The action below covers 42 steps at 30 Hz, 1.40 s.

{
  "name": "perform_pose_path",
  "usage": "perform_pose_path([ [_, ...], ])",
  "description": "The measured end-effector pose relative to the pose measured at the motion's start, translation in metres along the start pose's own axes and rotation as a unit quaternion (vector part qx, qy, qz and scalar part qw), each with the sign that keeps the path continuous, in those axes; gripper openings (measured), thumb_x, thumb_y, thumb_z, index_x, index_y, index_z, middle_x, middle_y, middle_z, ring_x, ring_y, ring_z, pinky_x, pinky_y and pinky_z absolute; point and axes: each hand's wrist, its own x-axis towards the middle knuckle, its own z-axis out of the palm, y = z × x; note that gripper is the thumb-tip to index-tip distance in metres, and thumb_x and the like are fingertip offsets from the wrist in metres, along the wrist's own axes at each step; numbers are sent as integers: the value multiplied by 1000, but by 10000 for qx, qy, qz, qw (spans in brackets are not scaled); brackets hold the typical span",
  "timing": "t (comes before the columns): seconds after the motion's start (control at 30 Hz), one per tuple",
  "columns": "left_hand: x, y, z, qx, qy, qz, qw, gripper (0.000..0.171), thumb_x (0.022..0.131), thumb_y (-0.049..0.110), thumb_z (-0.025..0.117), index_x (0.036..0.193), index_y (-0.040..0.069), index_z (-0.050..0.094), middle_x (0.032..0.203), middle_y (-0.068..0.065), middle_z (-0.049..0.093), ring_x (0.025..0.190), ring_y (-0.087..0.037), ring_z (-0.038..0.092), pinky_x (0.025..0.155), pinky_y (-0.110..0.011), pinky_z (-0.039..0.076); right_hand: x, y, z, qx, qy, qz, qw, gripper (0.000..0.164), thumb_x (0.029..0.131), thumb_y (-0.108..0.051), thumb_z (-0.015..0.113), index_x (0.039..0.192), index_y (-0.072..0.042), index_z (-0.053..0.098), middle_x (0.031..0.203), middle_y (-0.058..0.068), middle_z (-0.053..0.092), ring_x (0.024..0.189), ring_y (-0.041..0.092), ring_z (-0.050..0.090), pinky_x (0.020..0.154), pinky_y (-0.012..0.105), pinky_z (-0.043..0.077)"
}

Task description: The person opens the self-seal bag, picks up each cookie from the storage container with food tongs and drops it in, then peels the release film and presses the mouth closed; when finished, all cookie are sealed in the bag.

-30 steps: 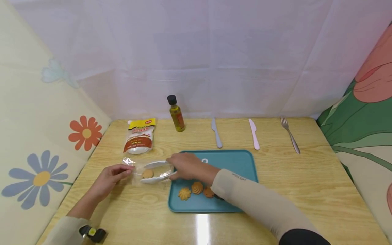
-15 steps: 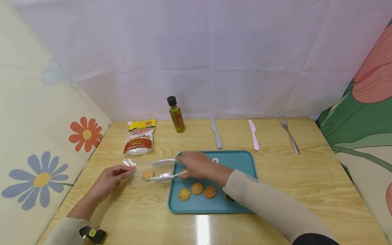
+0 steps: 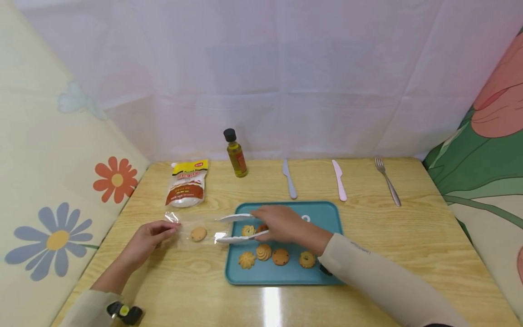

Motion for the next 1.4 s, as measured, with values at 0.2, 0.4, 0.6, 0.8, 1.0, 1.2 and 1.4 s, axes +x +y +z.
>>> perform_pose_path([
  [0.2, -1, 1, 0, 16, -13, 26, 10000, 27, 104, 15, 63, 124, -2, 71, 135, -20, 64, 101, -3, 58, 78, -22, 50, -17, 8, -1, 7, 138, 11, 9999, 67, 93, -37, 77, 149, -8, 54, 144, 10, 60, 127, 28, 60, 101, 48, 52],
  [0.4, -1, 1, 0, -4, -22, 70, 10000, 27, 104, 14, 62, 124, -3, 71, 135, -20, 64, 105, -1, 59, 83, -21, 51, -35, 16, -4, -121, 328, 9, 9994, 67, 93, -36, 78, 148, -5, 55, 144, 13, 60, 127, 32, 60, 101, 50, 52],
  [0.6, 0, -1, 0, -15, -16, 199, 9998, 25, 104, 12, 63, 120, -5, 71, 131, -21, 66, 102, 0, 60, 81, -21, 52, -53, 21, -6, -183, 477, 58, 9987, 67, 92, -36, 79, 146, -5, 56, 140, 13, 62, 120, 29, 63, 96, 49, 54],
  [0.8, 0, -2, 0, -32, 3, 222, 9997, 24, 103, 10, 64, 119, -6, 71, 130, -21, 67, 101, 0, 59, 80, -21, 52, -69, 31, -3, -293, 603, 109, 9977, 66, 90, -35, 81, 144, -4, 59, 134, 10, 66, 109, 24, 67, 89, 45, 56],
  [1.0, 0, -1, 0, -28, -15, 149, 9999, 24, 103, 11, 63, 121, -4, 71, 132, -20, 66, 102, -1, 59, 81, -21, 51, -84, 40, -3, -180, 591, 360, 9974, 69, 87, -36, 84, 144, -6, 59, 134, 9, 66, 92, 13, 65, 79, 36, 55],
  [1.2, -1, 1, 0, -24, -18, 160, 9999, 24, 104, 11, 63, 121, -4, 71, 132, -21, 66, 102, -1, 59, 82, -21, 52, -99, 46, -8, -114, 584, 540, 9968, 70, 87, -35, 84, 145, -5, 58, 136, 10, 65, 87, 10, 65, 75, 32, 55],
  [1.4, -2, 3, 0, 0, -41, 93, 9999, 25, 104, 12, 62, 122, -3, 71, 134, -20, 65, 104, -2, 59, 82, -21, 52, -112, 53, -10, -89, 627, 666, 9958, 72, 86, -38, 84, 144, -5, 59, 134, 11, 66, 85, 8, 63, 72, 30, 53],
])
